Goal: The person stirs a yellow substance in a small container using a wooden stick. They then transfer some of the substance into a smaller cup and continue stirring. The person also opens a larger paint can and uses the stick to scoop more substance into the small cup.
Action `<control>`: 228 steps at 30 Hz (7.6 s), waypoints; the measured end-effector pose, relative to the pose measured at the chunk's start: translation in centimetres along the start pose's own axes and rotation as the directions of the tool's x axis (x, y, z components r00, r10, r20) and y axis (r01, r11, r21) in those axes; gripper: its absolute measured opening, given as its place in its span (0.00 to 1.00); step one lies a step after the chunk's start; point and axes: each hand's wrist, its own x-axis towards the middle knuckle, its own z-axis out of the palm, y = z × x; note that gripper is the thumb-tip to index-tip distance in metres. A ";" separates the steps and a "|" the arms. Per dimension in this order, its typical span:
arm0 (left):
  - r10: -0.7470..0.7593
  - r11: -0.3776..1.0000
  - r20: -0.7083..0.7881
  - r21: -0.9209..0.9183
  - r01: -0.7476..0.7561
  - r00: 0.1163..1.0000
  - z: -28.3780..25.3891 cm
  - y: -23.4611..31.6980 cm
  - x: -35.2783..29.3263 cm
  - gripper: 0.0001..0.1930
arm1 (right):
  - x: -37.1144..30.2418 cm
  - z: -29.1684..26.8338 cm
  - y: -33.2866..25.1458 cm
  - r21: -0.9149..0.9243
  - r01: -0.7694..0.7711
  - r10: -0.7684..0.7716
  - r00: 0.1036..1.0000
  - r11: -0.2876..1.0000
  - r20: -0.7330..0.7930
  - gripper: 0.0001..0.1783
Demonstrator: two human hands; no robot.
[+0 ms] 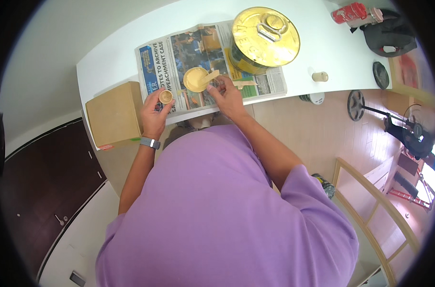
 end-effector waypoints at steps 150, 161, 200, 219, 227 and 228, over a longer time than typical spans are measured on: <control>-0.030 0.983 0.038 -0.180 0.036 0.999 5.2 2.0 3.5 0.27 | 2.0 -2.0 -12.0 -0.335 0.710 -0.690 0.696 0.620 0.199 0.26; -0.034 0.983 0.046 -0.181 0.042 0.998 5.1 2.3 3.7 0.26 | 2.0 -1.7 -11.6 -0.301 0.699 -0.688 0.708 0.649 0.160 0.25; 0.079 0.994 -0.021 -0.069 -0.081 0.997 4.2 0.7 2.7 0.28 | 0.1 -10.1 3.0 -0.667 0.241 -0.305 0.952 0.705 0.022 0.13; 0.062 0.998 -0.020 0.033 -0.062 0.998 5.1 -1.6 0.8 0.25 | -1.3 -4.7 -6.7 -0.275 0.569 -0.525 0.822 0.775 0.221 0.08; 0.073 0.996 -0.002 0.042 -0.073 0.997 5.1 -1.5 0.8 0.27 | 0.4 0.7 -6.1 -0.375 0.676 -0.591 0.736 0.634 0.329 0.10; 0.077 0.996 0.000 0.047 -0.077 0.997 5.2 -1.5 0.7 0.27 | 0.7 1.4 -6.1 -0.383 0.692 -0.608 0.721 0.612 0.331 0.09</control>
